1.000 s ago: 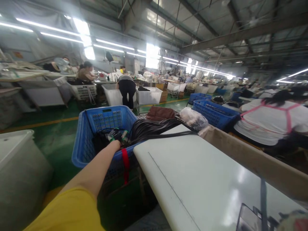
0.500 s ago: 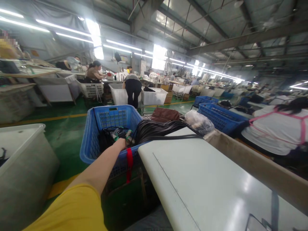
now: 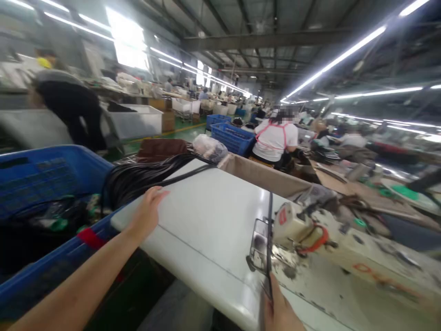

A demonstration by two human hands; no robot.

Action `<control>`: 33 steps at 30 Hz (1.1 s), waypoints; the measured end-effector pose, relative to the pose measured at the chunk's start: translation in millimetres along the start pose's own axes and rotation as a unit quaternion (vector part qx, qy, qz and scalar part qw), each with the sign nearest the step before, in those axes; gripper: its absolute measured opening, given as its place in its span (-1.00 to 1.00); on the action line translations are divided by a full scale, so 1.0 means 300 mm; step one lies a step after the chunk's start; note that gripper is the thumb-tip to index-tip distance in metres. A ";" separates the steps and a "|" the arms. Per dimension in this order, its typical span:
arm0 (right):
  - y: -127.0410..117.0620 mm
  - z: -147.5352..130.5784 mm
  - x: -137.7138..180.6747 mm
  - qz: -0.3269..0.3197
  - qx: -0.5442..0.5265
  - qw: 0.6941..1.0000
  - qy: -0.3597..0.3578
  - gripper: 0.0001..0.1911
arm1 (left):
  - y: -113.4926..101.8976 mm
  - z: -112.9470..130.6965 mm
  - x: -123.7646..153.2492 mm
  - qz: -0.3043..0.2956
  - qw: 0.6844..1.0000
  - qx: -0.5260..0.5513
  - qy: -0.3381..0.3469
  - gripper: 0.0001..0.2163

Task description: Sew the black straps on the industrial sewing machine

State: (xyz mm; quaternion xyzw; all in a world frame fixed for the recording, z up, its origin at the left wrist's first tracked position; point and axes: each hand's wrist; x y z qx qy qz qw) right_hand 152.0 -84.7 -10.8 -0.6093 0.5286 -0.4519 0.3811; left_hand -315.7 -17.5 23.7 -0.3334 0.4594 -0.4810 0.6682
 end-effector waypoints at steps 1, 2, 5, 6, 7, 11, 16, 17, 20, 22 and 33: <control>-0.006 -0.004 0.004 -0.021 0.018 1.000 0.008 -0.42 | 0.048 0.062 -0.016 -0.014 0.999 0.009 0.048 -0.54; -0.013 -0.010 0.008 -0.043 0.030 0.999 0.009 -0.42 | 0.097 0.130 -0.026 -0.036 0.995 0.017 0.088 -0.59; -0.033 -0.029 0.023 -0.065 0.042 0.997 0.022 -0.41 | 0.234 0.361 -0.010 -0.142 0.968 0.066 0.197 -0.69; -0.037 -0.034 0.028 -0.063 0.040 0.997 0.024 -0.40 | 0.273 0.441 0.009 -0.177 0.953 0.081 0.234 -0.67; -0.040 -0.039 0.033 -0.062 0.037 0.997 0.023 -0.40 | 0.309 0.519 0.031 -0.205 0.937 0.088 0.267 -0.65; -0.051 -0.045 0.042 -0.070 0.016 0.997 0.020 -0.41 | 0.407 0.773 0.117 -0.261 0.905 0.061 0.330 -0.51; -0.053 -0.022 0.053 -0.052 -0.057 0.997 0.010 -0.43 | 0.437 0.889 0.151 -0.260 0.891 0.021 0.372 -0.54; -0.050 -0.012 0.055 -0.046 -0.082 0.995 0.009 -0.43 | 0.435 0.892 0.152 -0.252 0.890 0.016 0.380 -0.55; -0.040 0.020 0.057 -0.035 -0.171 0.984 0.026 -0.42 | 0.422 0.887 0.158 -0.217 0.892 0.001 0.396 -0.57; -0.037 0.037 0.051 -0.025 -0.232 0.972 0.027 -0.41 | 0.413 0.887 0.164 -0.202 0.893 -0.008 0.402 -0.55; -0.068 0.048 0.020 -0.037 -0.389 0.920 0.013 -0.45 | 0.432 0.895 0.176 -0.217 0.898 -0.013 0.383 -0.22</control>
Point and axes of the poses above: each hand's wrist, its own x-axis away from the middle knuckle, its own y-axis out of the palm, z = x × y, and after that the axes turned 15 degrees about -z, right-handed
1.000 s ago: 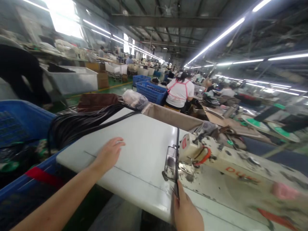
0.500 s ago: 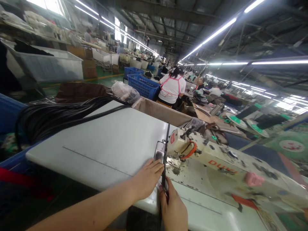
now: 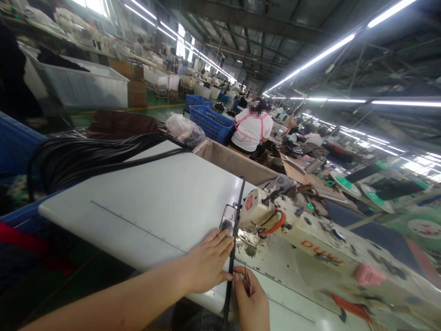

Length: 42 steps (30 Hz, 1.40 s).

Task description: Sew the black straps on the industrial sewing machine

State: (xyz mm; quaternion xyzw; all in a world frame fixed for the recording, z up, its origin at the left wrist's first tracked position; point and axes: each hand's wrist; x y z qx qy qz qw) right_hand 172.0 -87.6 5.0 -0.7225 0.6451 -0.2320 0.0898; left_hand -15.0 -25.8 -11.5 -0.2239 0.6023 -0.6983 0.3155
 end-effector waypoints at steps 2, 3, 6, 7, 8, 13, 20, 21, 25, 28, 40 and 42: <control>0.009 -0.004 0.001 0.035 -0.017 0.999 -0.005 -0.44 | 0.006 0.000 0.002 0.004 1.000 0.003 -0.004 -0.21; 0.013 -0.007 0.002 0.051 -0.022 0.998 -0.010 -0.44 | 0.008 0.000 0.003 0.006 1.000 0.003 -0.004 -0.22; 0.023 -0.014 0.004 0.065 -0.027 0.997 -0.022 -0.44 | 0.010 -0.001 0.004 0.007 1.000 0.001 -0.006 -0.23; 0.024 -0.015 0.004 0.065 -0.026 0.997 -0.025 -0.45 | 0.009 -0.001 0.003 0.007 1.000 -0.001 -0.006 -0.23; 0.024 -0.016 0.004 0.065 -0.024 0.997 -0.027 -0.45 | 0.008 -0.001 0.003 0.007 1.000 -0.004 -0.008 -0.24; 0.005 -0.020 0.005 0.048 -0.014 0.999 -0.021 -0.52 | 0.001 0.000 0.006 0.013 0.999 -0.036 0.002 -0.27; -0.015 -0.009 0.001 0.005 0.003 1.000 -0.011 -0.56 | 0.004 0.000 0.007 0.015 0.998 -0.059 0.004 -0.29; -0.012 -0.001 -0.001 0.010 0.002 1.000 -0.010 -0.54 | 0.004 0.000 0.008 0.015 0.998 -0.062 0.005 -0.30; 0.006 0.032 -0.007 0.029 0.000 1.000 -0.009 -0.50 | 0.003 -0.001 0.010 0.021 0.997 -0.070 0.010 -0.31; 0.010 0.037 -0.004 0.027 -0.001 1.000 -0.016 -0.53 | 0.002 0.000 0.009 0.018 0.998 -0.067 0.009 -0.31; -0.004 -0.035 0.014 -0.007 -0.010 1.000 -0.016 -0.60 | -0.010 -0.030 -0.045 -0.048 0.998 -0.030 -0.017 -0.35; -0.003 -0.034 0.015 -0.006 -0.012 1.000 -0.018 -0.62 | -0.010 -0.040 -0.055 -0.047 0.999 -0.013 -0.023 -0.38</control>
Point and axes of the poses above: each hand's wrist, its own x-axis away from the middle knuckle, its own y-axis out of the palm, z = x × y, and after that the axes turned 15 degrees about -z, right-handed
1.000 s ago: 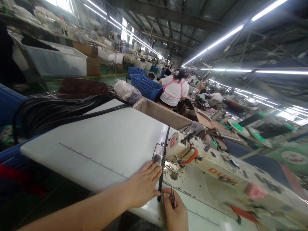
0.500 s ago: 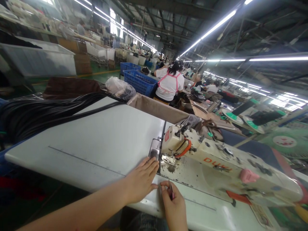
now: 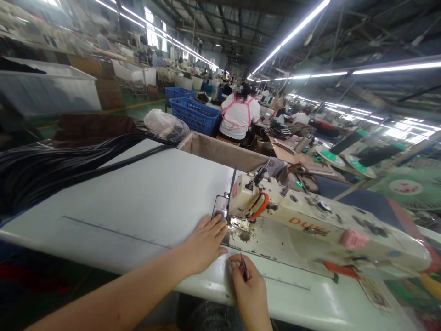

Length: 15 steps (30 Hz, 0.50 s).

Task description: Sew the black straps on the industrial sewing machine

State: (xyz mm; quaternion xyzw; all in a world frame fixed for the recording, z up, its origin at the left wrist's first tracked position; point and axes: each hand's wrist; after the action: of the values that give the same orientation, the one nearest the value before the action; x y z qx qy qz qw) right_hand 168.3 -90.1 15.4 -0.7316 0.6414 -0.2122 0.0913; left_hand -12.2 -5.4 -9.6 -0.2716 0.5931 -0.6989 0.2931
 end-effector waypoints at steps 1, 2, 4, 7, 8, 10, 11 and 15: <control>0.000 0.001 0.001 0.001 0.000 1.000 -0.001 -0.62 | 0.000 -0.005 -0.006 -0.001 1.000 0.008 -0.003 -0.39; 0.001 0.003 0.002 0.002 0.001 1.000 -0.003 -0.63 | 0.000 -0.008 -0.011 -0.004 1.000 0.017 -0.006 -0.39; 0.002 0.009 0.004 0.005 0.001 1.000 -0.006 -0.64 | -0.002 -0.014 -0.018 -0.015 0.999 0.032 -0.011 -0.41; 0.003 0.020 0.005 0.011 0.003 1.000 -0.011 -0.64 | -0.010 -0.014 -0.023 -0.031 0.998 0.048 -0.020 -0.43; 0.004 0.023 0.005 0.012 0.004 1.000 -0.010 -0.64 | -0.013 -0.014 -0.023 -0.034 0.998 0.051 -0.025 -0.43; 0.004 0.026 0.004 0.011 0.006 1.000 -0.006 -0.64 | -0.021 -0.011 -0.024 -0.042 0.997 0.054 -0.034 -0.43; 0.004 0.027 0.004 0.010 0.007 1.000 -0.005 -0.64 | -0.025 -0.010 -0.025 -0.047 0.997 0.055 -0.037 -0.43; 0.002 0.026 0.002 0.012 0.009 1.000 -0.008 -0.64 | -0.041 -0.003 -0.027 -0.061 0.995 0.062 -0.046 -0.44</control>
State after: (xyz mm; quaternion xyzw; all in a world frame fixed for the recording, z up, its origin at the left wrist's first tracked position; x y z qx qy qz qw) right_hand 171.2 -92.0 8.4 -0.7245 0.6475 -0.2113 0.1056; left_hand -8.5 2.8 2.1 -0.3204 0.5166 -0.7380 0.2929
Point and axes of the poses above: each hand's wrist, its own x-axis away from the middle knuckle, its own y-axis out of the palm, z = x × y, and after that the axes turned 15 degrees about -z, right-handed
